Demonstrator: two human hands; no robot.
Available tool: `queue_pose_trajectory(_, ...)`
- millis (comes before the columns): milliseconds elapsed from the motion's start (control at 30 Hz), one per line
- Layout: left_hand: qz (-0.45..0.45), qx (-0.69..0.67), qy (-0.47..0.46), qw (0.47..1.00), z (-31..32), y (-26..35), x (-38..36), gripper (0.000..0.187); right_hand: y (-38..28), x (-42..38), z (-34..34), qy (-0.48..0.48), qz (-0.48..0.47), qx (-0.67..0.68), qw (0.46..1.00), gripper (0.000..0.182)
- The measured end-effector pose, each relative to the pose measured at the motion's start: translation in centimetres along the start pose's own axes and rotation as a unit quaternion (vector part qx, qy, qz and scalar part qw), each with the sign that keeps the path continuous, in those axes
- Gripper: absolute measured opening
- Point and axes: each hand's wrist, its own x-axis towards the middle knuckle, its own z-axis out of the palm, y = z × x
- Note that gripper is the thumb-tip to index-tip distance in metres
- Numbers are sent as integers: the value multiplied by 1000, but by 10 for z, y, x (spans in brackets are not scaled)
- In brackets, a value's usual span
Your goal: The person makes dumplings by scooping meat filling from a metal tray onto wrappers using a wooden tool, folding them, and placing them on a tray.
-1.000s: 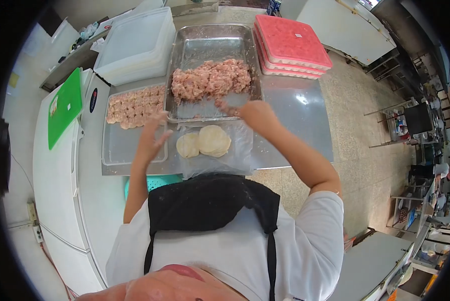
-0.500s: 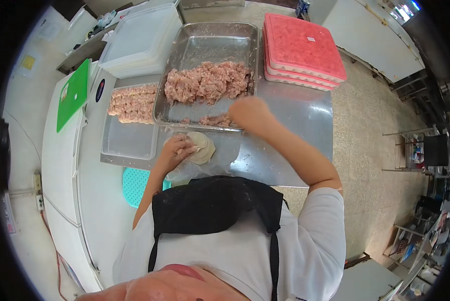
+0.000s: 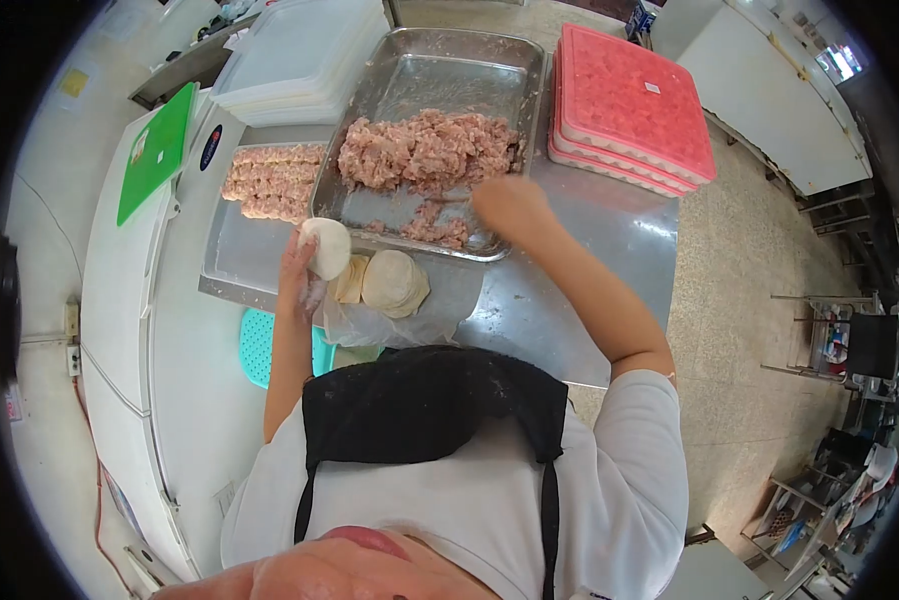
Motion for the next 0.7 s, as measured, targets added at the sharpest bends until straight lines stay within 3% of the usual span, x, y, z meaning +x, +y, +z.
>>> queue_pose_trajectory(167,25,-66,56,996,-23,27,12,37,-25,-13,-12,50,-48,-29,997,16)
queue_pose_trajectory(233,22,-86,50,995,-29,36,18,38,-11,-4,-34,-34,58,-9,998,18)
queue_pose_trajectory(267,23,-104,47,993,-32,41,19,40,-17,-7,-24,-36,59,-13,998,18)
queue_pose_trajectory(333,20,-130,19,991,-34,48,20,41,-40,-17,3,107,-51,54,992,23)
queue_pose_trajectory(367,20,-152,-9,988,-35,50,22,42,-48,-16,6,105,-49,50,992,23)
queue_pose_trajectory(433,27,-108,23,994,-41,52,25,42,-71,-6,1,54,70,132,987,27)
queue_pose_trajectory(533,23,-71,52,996,-54,60,34,40,-68,11,-23,-9,88,241,966,30)
queue_pose_trajectory(567,11,-78,49,996,-58,64,38,38,-70,19,-25,-11,91,241,966,30)
queue_pose_trajectory(633,13,-60,52,997,-60,71,46,37,-74,35,-30,6,116,62,991,32)
queue_pose_trajectory(700,17,-42,54,997,-64,73,55,35,-90,40,-7,3,94,71,993,34)
